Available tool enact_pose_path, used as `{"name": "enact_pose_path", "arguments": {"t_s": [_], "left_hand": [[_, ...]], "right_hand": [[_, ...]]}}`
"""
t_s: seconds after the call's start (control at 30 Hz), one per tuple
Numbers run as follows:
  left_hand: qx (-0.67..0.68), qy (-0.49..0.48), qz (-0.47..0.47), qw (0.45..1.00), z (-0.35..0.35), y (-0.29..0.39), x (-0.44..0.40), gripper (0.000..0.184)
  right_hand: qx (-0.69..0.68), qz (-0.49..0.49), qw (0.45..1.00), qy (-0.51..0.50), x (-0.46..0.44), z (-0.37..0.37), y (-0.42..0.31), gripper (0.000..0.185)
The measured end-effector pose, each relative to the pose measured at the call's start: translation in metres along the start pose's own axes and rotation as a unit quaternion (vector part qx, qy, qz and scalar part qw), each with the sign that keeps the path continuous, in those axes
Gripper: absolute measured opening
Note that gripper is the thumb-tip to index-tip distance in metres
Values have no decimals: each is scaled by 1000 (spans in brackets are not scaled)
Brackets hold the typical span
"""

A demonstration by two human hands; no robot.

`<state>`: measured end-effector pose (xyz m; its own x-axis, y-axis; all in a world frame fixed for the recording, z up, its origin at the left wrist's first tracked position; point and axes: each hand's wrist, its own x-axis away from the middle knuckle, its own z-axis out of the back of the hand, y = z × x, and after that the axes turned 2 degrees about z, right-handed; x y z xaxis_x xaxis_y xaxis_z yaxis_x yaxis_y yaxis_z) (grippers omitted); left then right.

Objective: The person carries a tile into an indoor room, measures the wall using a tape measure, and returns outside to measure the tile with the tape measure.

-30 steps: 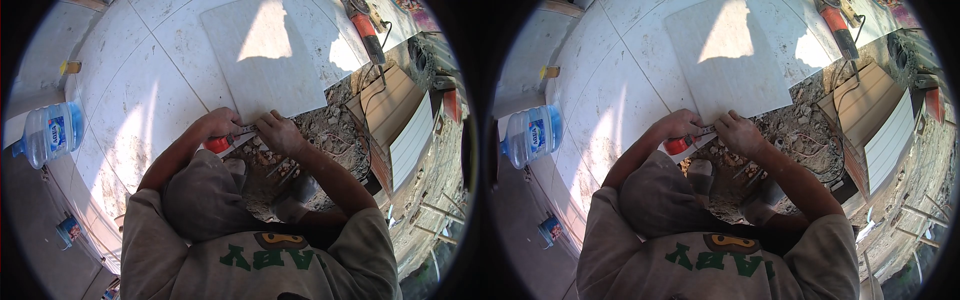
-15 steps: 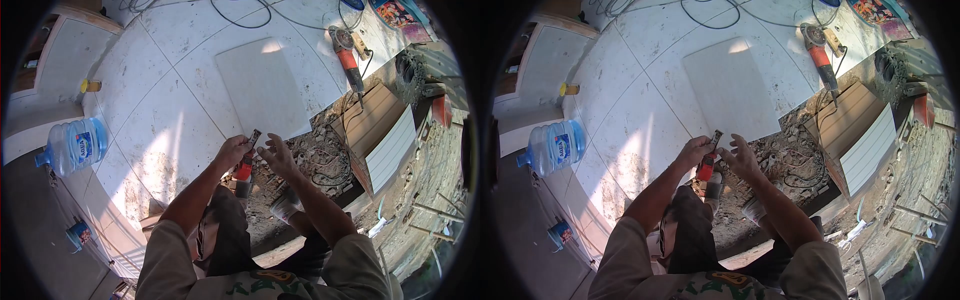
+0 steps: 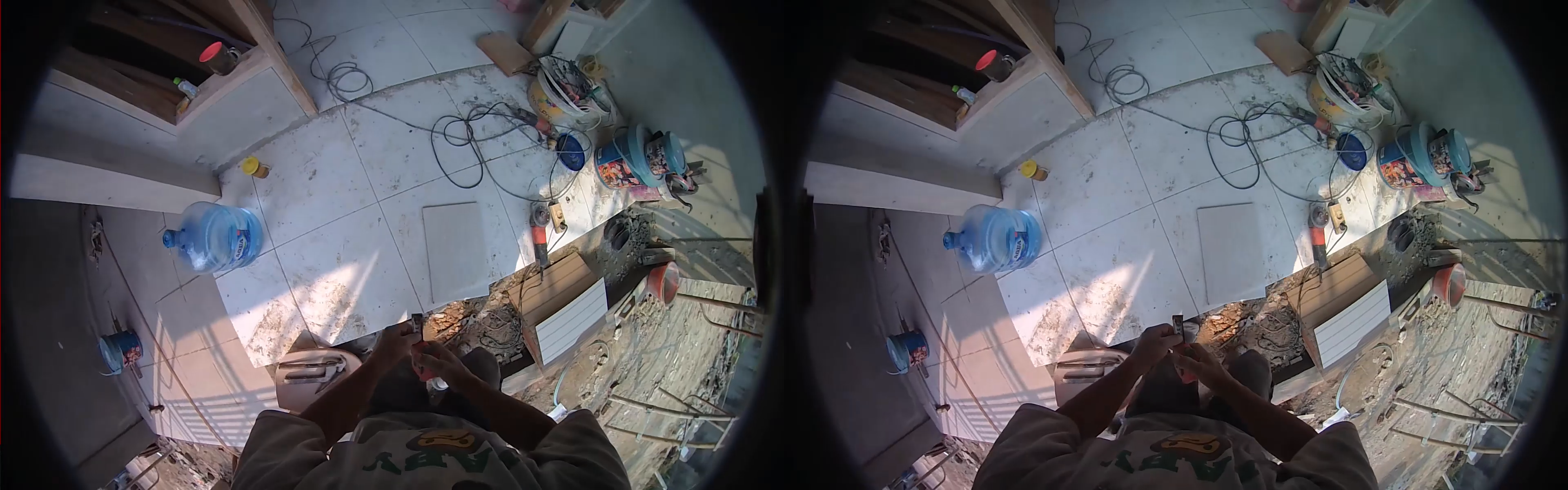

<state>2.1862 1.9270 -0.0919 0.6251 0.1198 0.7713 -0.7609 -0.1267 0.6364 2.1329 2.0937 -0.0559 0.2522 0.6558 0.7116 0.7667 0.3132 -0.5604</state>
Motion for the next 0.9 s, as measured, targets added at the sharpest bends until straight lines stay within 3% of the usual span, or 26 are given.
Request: {"name": "enact_pose_path", "arguments": {"t_s": [0.07,0.2,0.33,0.37,0.4,0.5,0.57,0.6,0.67,0.8,0.87,0.9], "left_hand": [[35,-2,-15,999,30,39,0,24],[-103,34,-48,993,80,121,-18,28],[11,27,-89,996,108,199,-57,36],[4,25,-61,998,118,222,-70,36],[1,22,-25,999,125,243,-80,35],[-61,53,8,997,168,281,-124,33],[-137,43,-130,981,217,308,-154,34],[-83,71,-28,994,237,368,-144,33],[-83,143,-21,986,284,437,-152,31],[137,234,-25,962,370,514,-189,29],[129,271,2,954,394,540,-209,27],[116,272,26,955,406,542,-228,26]], "right_hand": [[36,25,999,-2,0,-26,-54,37],[43,72,996,-14,-35,-36,-128,37],[-19,130,991,15,-73,-40,-231,36],[11,166,986,29,-95,-31,-249,33],[4,166,986,33,-111,-24,-270,33],[20,0,992,121,-145,-5,-359,31],[16,8,991,135,-155,-1,-430,32],[25,4,989,144,-152,3,-462,32],[44,45,990,123,-162,11,-525,29],[114,95,980,132,-186,23,-652,23],[187,218,947,145,-215,31,-705,21],[115,175,964,165,-233,34,-734,20]]}}
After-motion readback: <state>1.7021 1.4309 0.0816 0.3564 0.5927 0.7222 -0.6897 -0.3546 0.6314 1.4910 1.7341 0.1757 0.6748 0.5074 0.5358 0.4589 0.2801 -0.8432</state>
